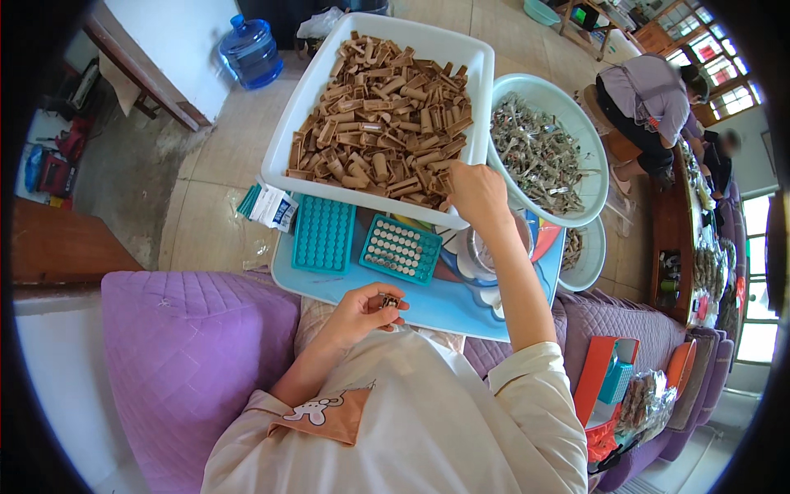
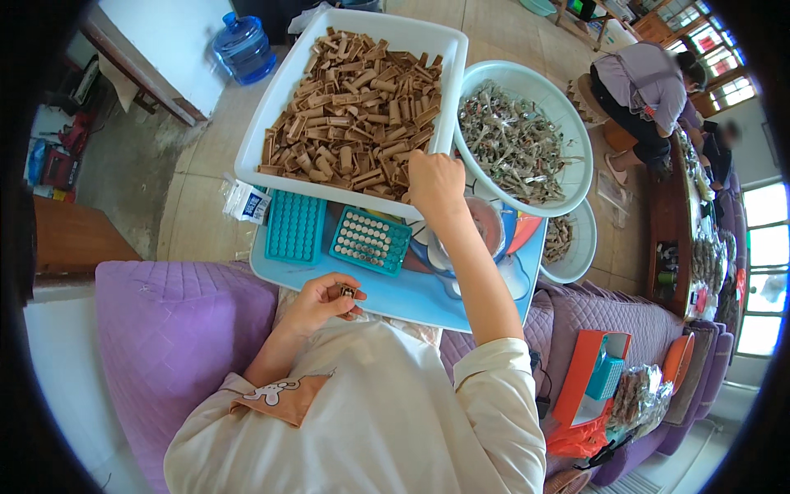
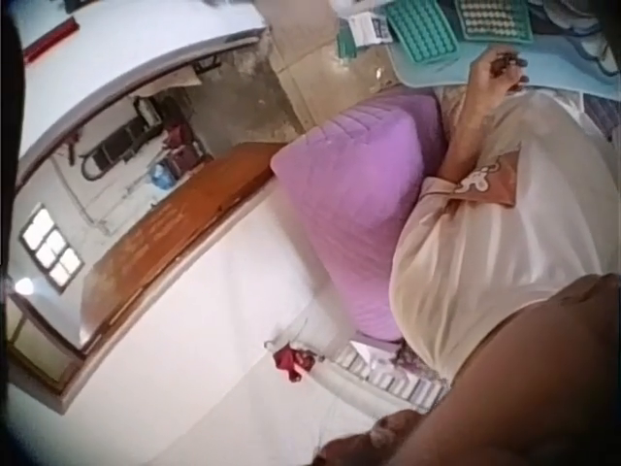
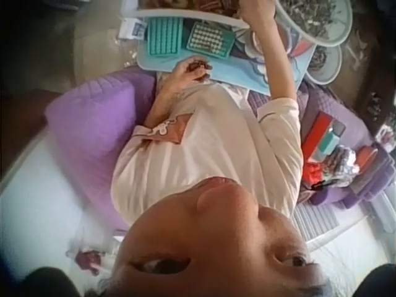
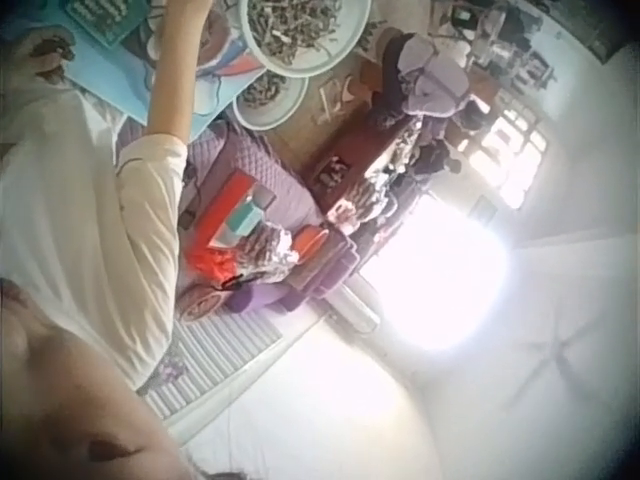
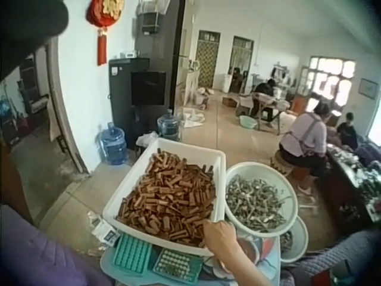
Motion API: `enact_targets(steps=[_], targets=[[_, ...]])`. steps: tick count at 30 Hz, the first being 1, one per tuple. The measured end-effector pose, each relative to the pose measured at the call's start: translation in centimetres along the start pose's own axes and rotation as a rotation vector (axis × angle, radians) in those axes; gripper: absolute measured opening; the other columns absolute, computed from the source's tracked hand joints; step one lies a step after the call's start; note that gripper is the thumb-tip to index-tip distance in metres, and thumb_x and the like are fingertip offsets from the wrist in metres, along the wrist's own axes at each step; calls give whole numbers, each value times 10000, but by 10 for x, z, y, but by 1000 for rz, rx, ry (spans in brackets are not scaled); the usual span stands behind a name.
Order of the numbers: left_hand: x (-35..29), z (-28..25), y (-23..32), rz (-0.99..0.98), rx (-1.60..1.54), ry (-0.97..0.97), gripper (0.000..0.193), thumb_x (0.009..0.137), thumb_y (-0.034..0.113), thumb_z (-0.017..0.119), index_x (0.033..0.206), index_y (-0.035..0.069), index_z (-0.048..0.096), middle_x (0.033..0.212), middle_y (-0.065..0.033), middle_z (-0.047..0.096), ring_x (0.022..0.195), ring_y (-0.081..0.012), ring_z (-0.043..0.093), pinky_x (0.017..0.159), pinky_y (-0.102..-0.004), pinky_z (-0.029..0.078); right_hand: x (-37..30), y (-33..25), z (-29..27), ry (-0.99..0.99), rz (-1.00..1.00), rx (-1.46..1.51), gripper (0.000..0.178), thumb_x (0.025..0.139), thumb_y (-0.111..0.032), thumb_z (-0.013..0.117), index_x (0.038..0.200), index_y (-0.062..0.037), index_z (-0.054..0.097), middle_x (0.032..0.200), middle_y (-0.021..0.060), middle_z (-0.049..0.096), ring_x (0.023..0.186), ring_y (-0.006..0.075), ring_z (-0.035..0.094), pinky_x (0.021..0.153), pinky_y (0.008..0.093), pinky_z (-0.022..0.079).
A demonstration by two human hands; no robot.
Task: The person assembles small plastic sleeves and metal components by hand using an assembly jig, taking parts from sorting trays and a bin.
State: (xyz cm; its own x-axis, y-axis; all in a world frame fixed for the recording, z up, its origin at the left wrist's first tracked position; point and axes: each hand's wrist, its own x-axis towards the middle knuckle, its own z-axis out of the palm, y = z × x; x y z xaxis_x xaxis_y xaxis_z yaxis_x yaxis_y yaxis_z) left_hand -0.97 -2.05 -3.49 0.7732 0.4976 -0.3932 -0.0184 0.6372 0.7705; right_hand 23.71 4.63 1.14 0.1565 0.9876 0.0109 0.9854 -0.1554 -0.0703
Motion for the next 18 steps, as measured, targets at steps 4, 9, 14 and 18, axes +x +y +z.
enact_targets(steps=[4,9,14,18], targets=[[1,4,-2,-7,15,-17,251,771,66,560,1011,29,498,940,-119,573,765,-173,590,631,-267,493,-3,3,-2,0,13,26,189,609,-122,631,731,-41,513,631,167,567,648,329,576,580,410,449],[-2,3,-2,-37,24,-10,248,761,50,558,1002,32,503,914,-114,578,731,-168,593,609,-260,497,-4,-8,-7,13,62,-96,86,623,-108,593,691,-72,554,673,98,603,712,240,595,615,329,438],[-2,1,-8,-19,13,24,247,754,39,556,995,35,505,906,-119,580,695,-170,600,571,-256,501,-6,-9,-3,22,93,-120,323,543,-221,712,765,-72,531,696,66,602,752,213,582,631,316,421],[0,4,-7,-32,10,33,255,762,45,557,1010,25,503,910,-117,585,711,-166,604,582,-241,491,-11,-7,4,132,59,-38,185,616,-85,609,756,-57,492,656,107,580,732,248,562,619,349,406]])
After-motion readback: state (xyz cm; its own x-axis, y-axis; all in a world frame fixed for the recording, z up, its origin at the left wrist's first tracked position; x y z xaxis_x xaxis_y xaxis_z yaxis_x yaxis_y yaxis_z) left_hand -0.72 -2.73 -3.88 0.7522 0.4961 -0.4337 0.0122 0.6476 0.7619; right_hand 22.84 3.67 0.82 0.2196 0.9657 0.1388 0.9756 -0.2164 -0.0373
